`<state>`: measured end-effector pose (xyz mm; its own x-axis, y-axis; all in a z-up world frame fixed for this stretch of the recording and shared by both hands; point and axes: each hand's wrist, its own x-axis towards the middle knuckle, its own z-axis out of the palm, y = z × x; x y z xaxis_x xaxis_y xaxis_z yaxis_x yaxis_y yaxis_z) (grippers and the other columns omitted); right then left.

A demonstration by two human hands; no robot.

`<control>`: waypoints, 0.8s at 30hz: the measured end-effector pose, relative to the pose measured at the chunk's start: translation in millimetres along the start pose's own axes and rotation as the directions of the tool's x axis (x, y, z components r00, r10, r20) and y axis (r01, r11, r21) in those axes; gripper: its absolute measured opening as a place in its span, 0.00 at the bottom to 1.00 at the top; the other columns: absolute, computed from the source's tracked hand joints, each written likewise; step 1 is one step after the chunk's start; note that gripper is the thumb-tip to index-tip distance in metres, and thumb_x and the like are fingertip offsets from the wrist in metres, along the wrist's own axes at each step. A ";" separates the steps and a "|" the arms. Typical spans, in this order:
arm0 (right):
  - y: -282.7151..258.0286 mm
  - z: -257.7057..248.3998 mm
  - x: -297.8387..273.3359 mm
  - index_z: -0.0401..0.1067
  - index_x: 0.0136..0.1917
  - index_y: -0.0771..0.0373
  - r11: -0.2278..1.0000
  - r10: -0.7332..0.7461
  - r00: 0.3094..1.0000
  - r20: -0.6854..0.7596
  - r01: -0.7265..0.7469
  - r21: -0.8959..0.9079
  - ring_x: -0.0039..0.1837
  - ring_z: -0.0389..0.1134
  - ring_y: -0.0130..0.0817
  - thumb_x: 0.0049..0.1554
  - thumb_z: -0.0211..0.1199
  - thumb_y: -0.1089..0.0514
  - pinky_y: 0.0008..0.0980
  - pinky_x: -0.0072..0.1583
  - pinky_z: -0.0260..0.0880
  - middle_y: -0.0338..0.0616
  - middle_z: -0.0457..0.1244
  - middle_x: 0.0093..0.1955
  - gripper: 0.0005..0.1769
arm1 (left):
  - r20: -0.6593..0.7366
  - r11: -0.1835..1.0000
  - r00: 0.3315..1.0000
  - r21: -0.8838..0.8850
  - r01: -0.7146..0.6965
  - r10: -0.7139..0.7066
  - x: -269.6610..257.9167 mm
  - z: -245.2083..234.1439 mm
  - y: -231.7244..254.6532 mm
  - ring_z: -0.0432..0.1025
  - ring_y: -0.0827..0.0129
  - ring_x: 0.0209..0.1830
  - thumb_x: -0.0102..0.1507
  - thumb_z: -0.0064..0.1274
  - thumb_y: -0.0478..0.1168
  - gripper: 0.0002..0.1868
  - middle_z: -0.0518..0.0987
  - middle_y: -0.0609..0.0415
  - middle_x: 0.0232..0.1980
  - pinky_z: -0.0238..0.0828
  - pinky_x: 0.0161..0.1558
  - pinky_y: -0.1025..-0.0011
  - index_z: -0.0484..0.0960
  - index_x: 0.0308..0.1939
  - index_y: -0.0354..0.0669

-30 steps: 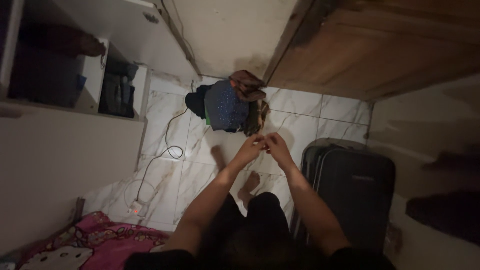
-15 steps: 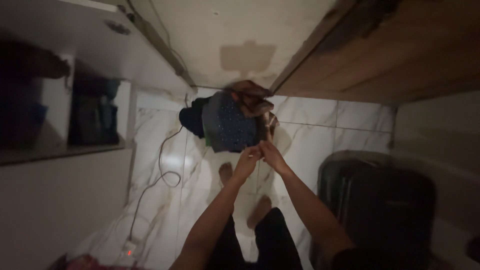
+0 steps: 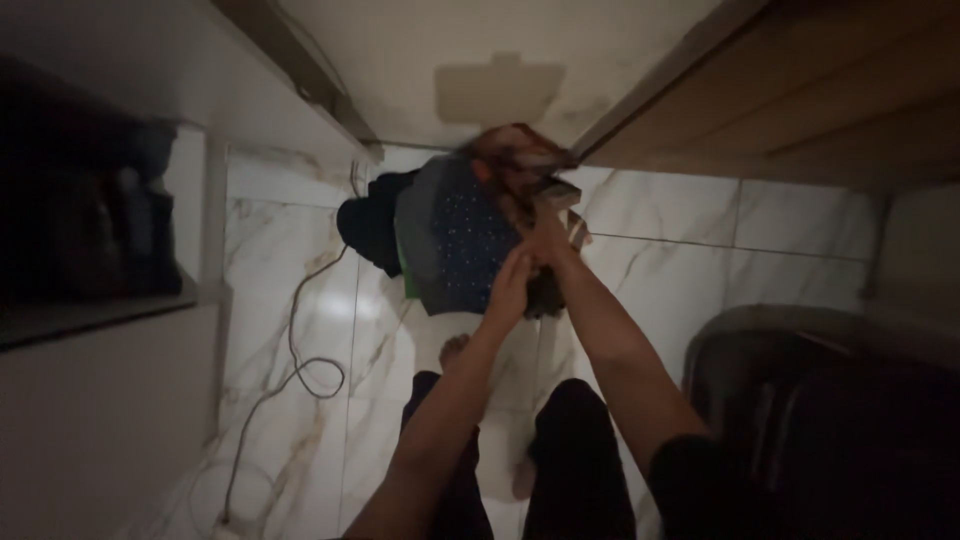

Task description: The person picks up a light blue patterned shirt from a pile on the floor, folds it on a pink Hello Kitty bedspread, and places it into a white wardrobe. They then pick up an orange and brown plaid shirt, fold it on the bed, and place it into the wardrobe.

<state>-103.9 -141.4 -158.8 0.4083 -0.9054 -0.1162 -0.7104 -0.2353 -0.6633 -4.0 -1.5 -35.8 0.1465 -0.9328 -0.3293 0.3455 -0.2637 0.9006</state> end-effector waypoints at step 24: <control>-133.3 -148.1 -41.0 0.74 0.44 0.64 0.984 -0.071 0.982 -0.174 0.041 -0.173 0.55 0.68 0.58 0.54 0.65 0.61 0.51 0.57 0.69 0.56 0.68 0.50 0.05 | -0.210 0.963 0.965 0.185 0.194 -0.154 -10.2 -8.6 -31.2 0.71 0.56 0.66 0.70 0.43 0.55 0.28 0.75 0.45 0.66 0.69 0.63 0.63 0.72 0.68 0.43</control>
<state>-110.8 -125.3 43.8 0.3521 -0.9340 0.0612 -0.7815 -0.3294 -0.5298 -8.3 18.4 -63.0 0.2829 -0.8082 -0.5166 0.1900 -0.4807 0.8561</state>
